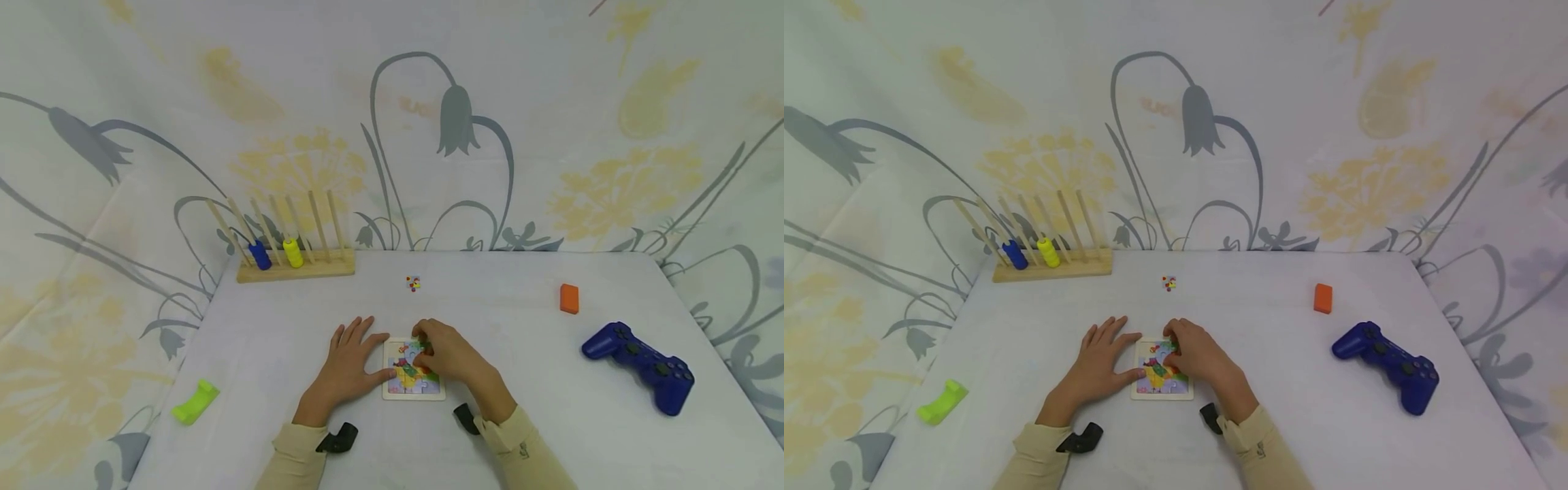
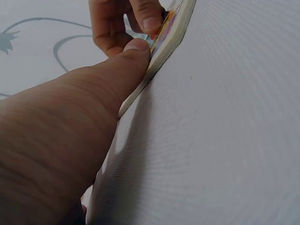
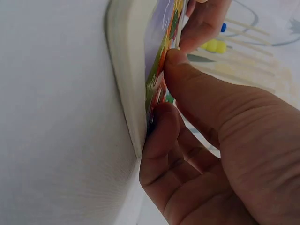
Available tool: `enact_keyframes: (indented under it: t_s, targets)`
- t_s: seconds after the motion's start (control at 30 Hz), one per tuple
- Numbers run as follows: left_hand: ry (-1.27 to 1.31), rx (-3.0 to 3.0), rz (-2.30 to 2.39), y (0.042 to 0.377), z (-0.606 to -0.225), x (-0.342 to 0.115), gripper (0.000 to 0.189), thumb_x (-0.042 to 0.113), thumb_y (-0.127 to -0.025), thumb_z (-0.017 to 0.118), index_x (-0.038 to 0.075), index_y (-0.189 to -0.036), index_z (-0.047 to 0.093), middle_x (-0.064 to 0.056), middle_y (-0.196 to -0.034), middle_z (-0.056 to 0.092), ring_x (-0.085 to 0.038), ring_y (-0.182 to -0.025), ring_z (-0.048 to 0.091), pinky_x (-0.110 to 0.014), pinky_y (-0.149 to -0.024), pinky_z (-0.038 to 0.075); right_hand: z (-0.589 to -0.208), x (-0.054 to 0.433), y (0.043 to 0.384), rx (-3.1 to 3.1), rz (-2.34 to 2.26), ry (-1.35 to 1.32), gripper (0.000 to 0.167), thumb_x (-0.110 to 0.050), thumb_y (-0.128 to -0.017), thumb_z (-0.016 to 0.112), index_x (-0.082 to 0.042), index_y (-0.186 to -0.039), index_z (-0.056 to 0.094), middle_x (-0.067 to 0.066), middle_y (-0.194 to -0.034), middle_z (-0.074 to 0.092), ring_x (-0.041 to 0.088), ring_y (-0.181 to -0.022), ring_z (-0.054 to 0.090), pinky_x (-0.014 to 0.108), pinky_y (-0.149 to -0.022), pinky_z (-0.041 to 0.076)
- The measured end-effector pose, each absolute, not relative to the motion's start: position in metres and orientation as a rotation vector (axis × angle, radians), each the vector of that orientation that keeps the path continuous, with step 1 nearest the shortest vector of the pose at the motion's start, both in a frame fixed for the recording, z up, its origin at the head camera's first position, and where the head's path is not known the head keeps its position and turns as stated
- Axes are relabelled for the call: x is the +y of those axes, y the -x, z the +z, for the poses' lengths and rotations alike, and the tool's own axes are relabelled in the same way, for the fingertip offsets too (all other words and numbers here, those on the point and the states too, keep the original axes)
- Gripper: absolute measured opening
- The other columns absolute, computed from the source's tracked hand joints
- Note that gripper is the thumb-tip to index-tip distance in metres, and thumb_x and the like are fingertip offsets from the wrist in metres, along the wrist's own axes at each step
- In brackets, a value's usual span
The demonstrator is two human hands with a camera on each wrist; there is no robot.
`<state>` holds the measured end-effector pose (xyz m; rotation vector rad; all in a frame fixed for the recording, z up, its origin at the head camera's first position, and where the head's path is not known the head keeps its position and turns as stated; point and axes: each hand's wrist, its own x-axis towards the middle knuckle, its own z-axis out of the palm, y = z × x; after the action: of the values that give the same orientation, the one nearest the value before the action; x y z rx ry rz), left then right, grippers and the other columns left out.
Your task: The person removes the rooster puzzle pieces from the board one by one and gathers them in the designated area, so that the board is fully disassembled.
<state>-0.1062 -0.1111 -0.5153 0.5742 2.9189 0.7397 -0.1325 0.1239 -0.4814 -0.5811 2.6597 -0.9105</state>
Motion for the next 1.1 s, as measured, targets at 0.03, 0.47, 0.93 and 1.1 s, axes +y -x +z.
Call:
enact_keyframes:
  t_s: [0.03, 0.47, 0.93, 1.1]
  targets:
    - [-0.572, 2.921, 0.734, 0.1064, -0.5154, -0.1111, 0.067, 0.058, -0.088, 0.072, 0.024, -0.144, 0.057, -0.011, -0.165, 0.034, -0.037, -0.156, 0.024, -0.061, -0.125, 0.016, -0.4816, 0.1242, 0.1324, 2.666, -0.908, 0.596, 0.032, -0.014, -0.086, 0.082, -0.01, -0.114, 0.066, -0.001, -0.103, 0.063, 0.01, -0.087, 0.056, 0.032, -0.084, 0.054]
    - [-0.562, 2.92, 0.743, 0.1078, -0.5146, -0.1109, 0.067, 0.059, -0.088, 0.072, 0.024, -0.144, 0.057, -0.011, -0.165, 0.033, -0.037, -0.156, 0.023, -0.061, -0.125, 0.014, -0.4809, 0.1269, 0.1337, 2.683, -0.914, 0.616, 0.027, -0.014, -0.088, 0.08, -0.009, -0.114, 0.074, -0.002, -0.097, 0.064, 0.008, -0.08, 0.054, 0.023, -0.073, 0.05]
    - [-0.562, 2.91, 0.755, 0.1077, -0.514, -0.1112, 0.068, 0.058, -0.088, 0.073, 0.024, -0.144, 0.057, -0.011, -0.165, 0.033, -0.037, -0.156, 0.023, -0.061, -0.125, 0.013, -0.4812, 0.1266, 0.1322, 2.675, -0.882, 0.625, 0.028, -0.015, -0.091, 0.078, -0.004, -0.116, 0.072, 0.0, -0.101, 0.064, 0.009, -0.082, 0.054, 0.025, -0.076, 0.052]
    - [-0.555, 2.894, 0.746, 0.1066, -0.5134, -0.1105, 0.069, 0.059, -0.088, 0.072, 0.024, -0.145, 0.056, -0.011, -0.166, 0.032, -0.037, -0.156, 0.022, -0.061, -0.126, 0.013, -0.4828, 0.1281, 0.1307, 2.684, -0.863, 0.631, 0.027, -0.015, -0.092, 0.077, -0.005, -0.116, 0.072, 0.0, -0.102, 0.063, 0.009, -0.083, 0.054, 0.026, -0.077, 0.052]
